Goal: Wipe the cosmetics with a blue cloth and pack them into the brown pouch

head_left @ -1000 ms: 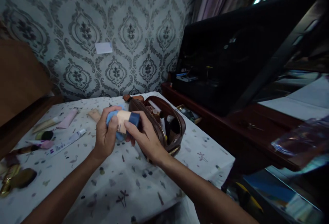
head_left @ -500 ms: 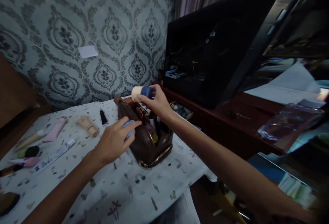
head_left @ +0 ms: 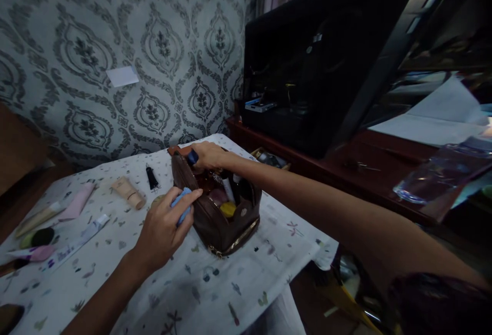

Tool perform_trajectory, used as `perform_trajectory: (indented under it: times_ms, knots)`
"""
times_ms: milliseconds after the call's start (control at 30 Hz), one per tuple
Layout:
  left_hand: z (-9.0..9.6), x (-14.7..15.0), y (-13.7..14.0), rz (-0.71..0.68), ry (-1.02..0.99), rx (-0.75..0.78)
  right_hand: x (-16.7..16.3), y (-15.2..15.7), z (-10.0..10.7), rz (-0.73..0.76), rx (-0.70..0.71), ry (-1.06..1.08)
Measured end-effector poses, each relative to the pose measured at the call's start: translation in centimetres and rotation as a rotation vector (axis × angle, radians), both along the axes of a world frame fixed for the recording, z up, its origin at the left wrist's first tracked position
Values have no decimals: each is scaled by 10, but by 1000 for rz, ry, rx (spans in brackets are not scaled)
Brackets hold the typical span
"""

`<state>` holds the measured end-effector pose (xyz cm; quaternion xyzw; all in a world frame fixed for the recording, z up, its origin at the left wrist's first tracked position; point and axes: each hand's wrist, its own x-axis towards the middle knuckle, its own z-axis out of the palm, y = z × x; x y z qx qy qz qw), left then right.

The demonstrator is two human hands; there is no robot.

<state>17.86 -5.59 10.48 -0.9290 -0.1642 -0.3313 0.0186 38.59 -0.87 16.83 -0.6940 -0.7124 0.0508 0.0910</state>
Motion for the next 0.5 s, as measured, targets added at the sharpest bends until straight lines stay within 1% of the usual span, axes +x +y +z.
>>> perform_trajectory:
  times_ms: [100, 200, 500]
  knots:
    - [0, -1, -1, -8, -10, -10, -3, 8, -1, -17, -48, -40]
    - [-1, -1, -1, -4, -16, -6, -5, 11, -4, -9, -56, -106]
    - [-1, 0, 0, 0, -21, -35, -6, 7, -6, 39, -108, -142]
